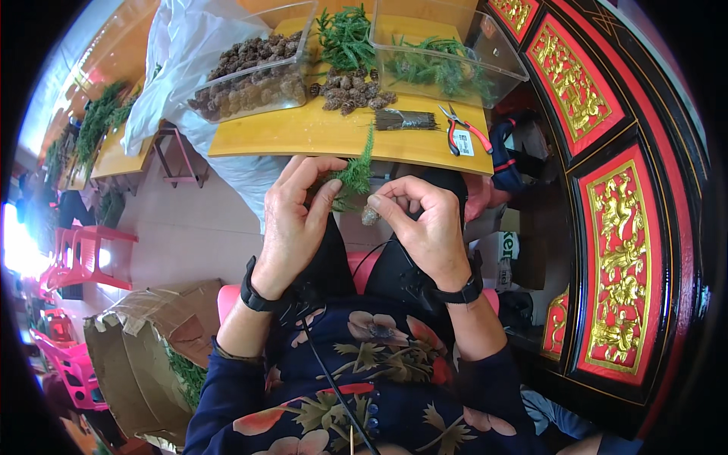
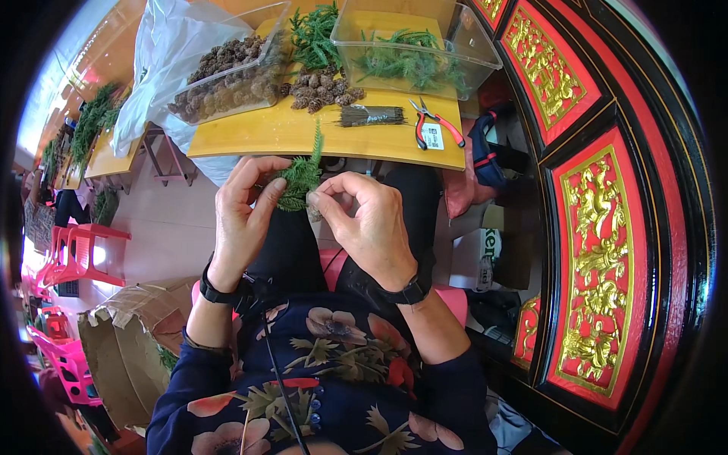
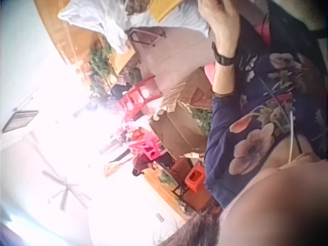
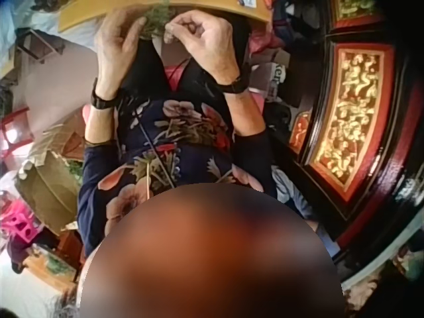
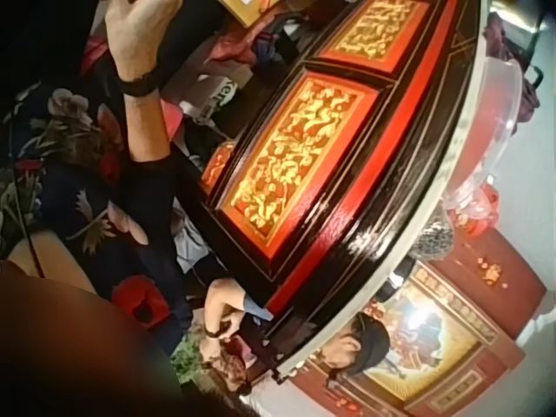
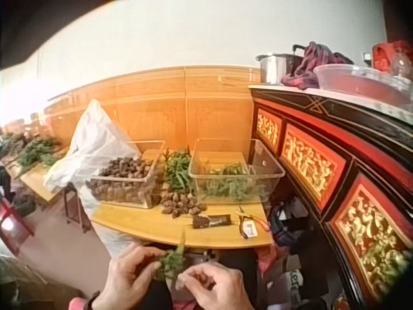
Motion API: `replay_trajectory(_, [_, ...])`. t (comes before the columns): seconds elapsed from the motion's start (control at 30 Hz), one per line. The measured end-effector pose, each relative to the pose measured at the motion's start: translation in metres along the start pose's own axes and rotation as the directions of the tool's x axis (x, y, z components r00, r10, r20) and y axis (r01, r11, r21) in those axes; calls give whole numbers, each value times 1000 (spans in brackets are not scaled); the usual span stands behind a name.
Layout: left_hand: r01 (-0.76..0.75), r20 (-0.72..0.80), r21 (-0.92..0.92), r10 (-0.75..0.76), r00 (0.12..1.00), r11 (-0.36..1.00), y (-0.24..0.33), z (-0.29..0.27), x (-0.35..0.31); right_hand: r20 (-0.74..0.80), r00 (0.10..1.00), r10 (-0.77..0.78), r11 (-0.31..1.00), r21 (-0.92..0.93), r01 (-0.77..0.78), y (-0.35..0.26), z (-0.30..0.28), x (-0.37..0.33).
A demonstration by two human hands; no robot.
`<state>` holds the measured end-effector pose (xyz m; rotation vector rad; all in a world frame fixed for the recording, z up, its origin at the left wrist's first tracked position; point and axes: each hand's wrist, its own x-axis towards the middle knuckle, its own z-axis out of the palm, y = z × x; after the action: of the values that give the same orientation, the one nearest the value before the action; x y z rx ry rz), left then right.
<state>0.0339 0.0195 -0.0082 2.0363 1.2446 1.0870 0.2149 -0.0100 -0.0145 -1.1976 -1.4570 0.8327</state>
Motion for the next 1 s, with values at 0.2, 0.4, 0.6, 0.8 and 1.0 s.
replay_trajectory(0.2, [90, -120, -129, -106, 987, 988, 1, 7, 0, 7, 1000, 6, 1000, -20, -6, -1, -4, 1])
replay_trajectory(0.4, [108, -106, -218, -134, 985, 970, 0, 10, 2, -4, 1000, 15, 1000, 1, -15, 5, -4, 0])
replay_trajectory(0.6, [93, -105, -435, -153, 983, 896, -12, 25, 1, 18, 999, 45, 999, -7, -45, 14, -8, 0])
replay_trajectory(0.8, [166, -17, -362, -185, 983, 917, -11, 26, 0, 46, 999, 21, 992, -129, -15, 12, -12, 0])
replay_trajectory(1.0, [86, -85, -360, -124, 989, 929, -10, 32, 0, 56, 997, 46, 976, -214, -33, 9, -15, 1])
